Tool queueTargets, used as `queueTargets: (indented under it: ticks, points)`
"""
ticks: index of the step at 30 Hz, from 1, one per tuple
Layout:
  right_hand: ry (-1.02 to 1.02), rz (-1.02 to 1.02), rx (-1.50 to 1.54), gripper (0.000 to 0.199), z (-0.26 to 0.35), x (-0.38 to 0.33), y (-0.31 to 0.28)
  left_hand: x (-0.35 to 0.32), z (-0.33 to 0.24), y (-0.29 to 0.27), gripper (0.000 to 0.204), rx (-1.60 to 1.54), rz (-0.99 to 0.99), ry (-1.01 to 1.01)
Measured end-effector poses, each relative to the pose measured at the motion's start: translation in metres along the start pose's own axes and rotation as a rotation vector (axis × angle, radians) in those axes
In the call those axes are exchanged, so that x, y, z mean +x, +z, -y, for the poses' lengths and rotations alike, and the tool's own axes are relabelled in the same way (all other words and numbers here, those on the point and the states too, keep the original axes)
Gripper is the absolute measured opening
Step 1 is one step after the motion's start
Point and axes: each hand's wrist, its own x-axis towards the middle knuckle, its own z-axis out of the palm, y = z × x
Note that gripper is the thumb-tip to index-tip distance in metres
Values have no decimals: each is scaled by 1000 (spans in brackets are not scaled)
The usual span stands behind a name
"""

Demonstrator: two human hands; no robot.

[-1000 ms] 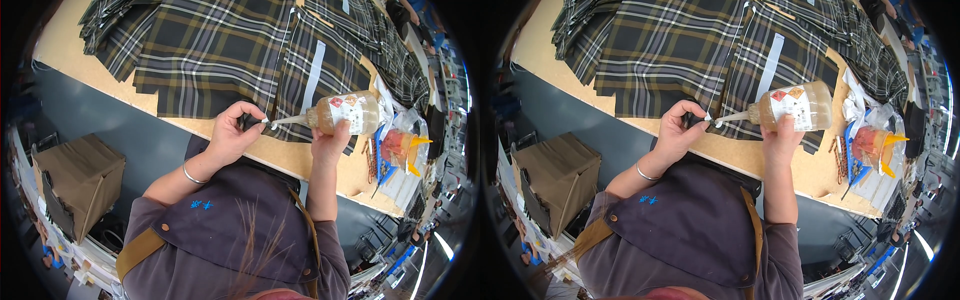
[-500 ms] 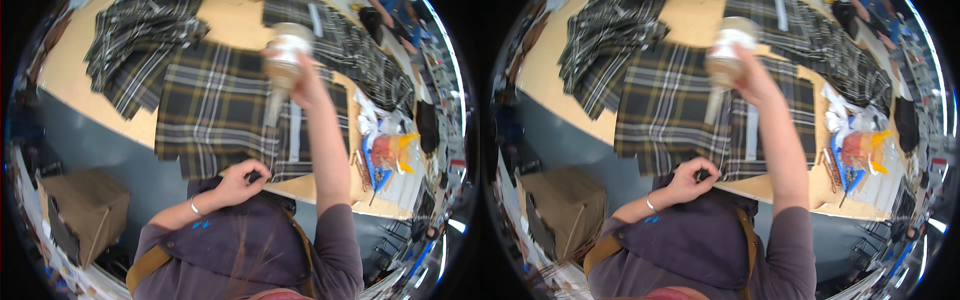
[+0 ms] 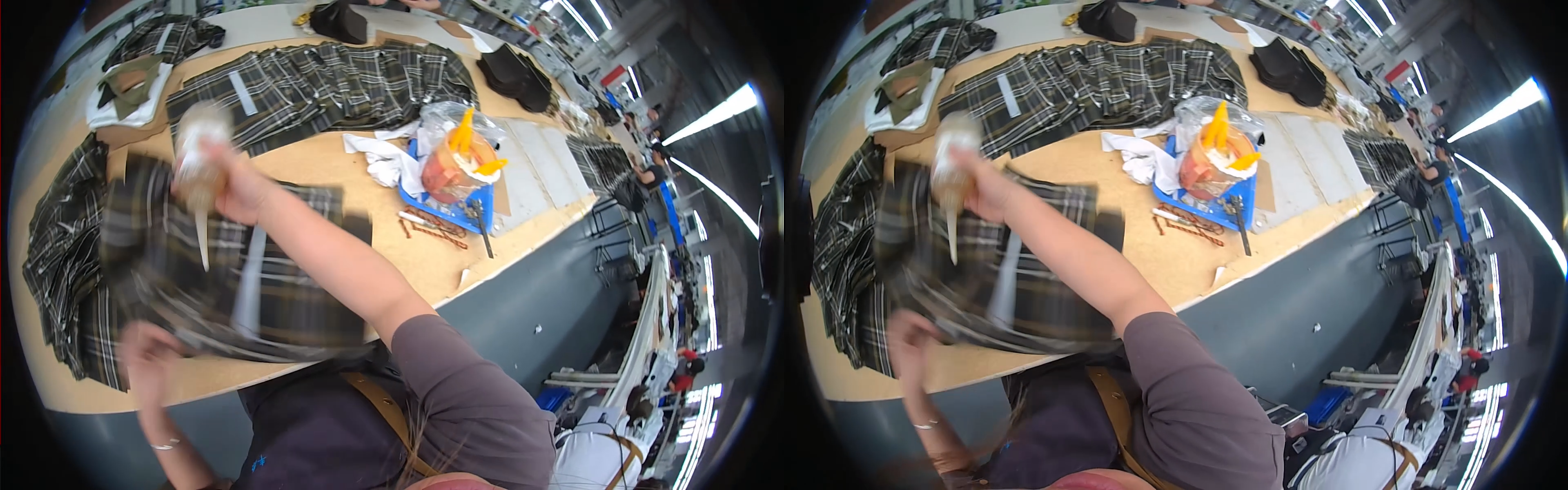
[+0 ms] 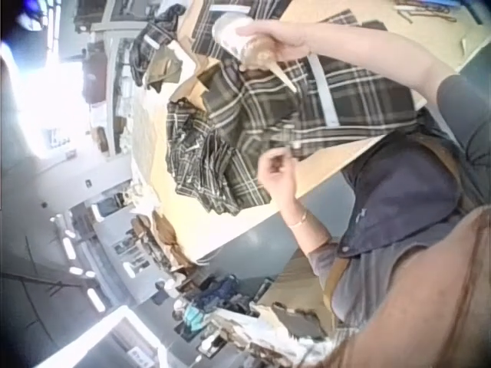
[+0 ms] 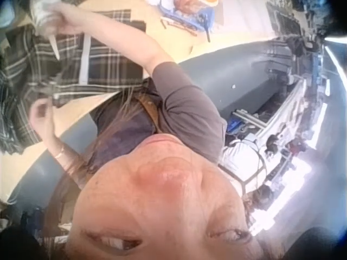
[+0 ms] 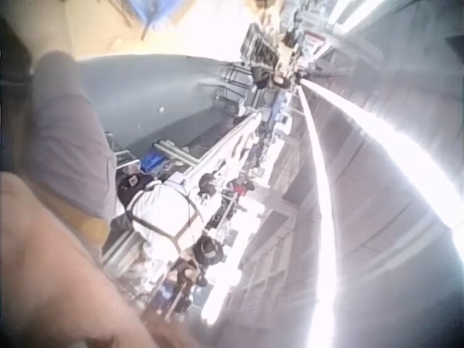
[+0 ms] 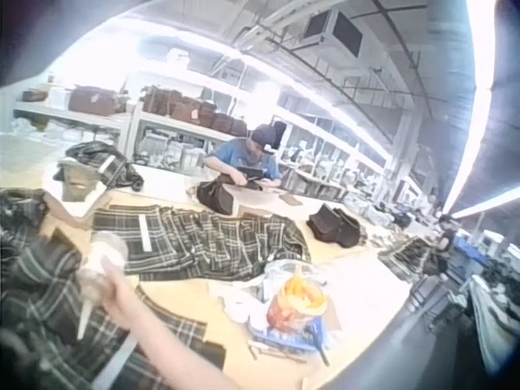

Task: Applying glue to the seams of plaid fabric pieces and folding them for garment construction.

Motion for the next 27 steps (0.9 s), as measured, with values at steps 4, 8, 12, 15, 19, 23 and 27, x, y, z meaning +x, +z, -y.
queueTargets:
  ticks: [4,8,12,15,19,23,27]
  points:
    - [-466,-227,215,69,55,-48,18,61,-24,-35,39,235,-830,273]
    - [-472,-402,415,76,19,-117,2,41,-49,64,60,465,11,370]
    - [-511,-558,306,59,8,-205,-14,32,-16,97,48,596,49,277]
    - [-695,-508,200,64,20,-230,-33,20,-9,86,42,556,90,273]
    - [-497,-466,299,70,22,-205,-29,10,-15,85,32,511,31,274]
    - [-165,-373,267,72,-3,-180,-50,4,0,80,7,578,-94,309]
    - [-62,-683,187,70,-23,-170,-55,-11,8,57,5,828,-253,184]
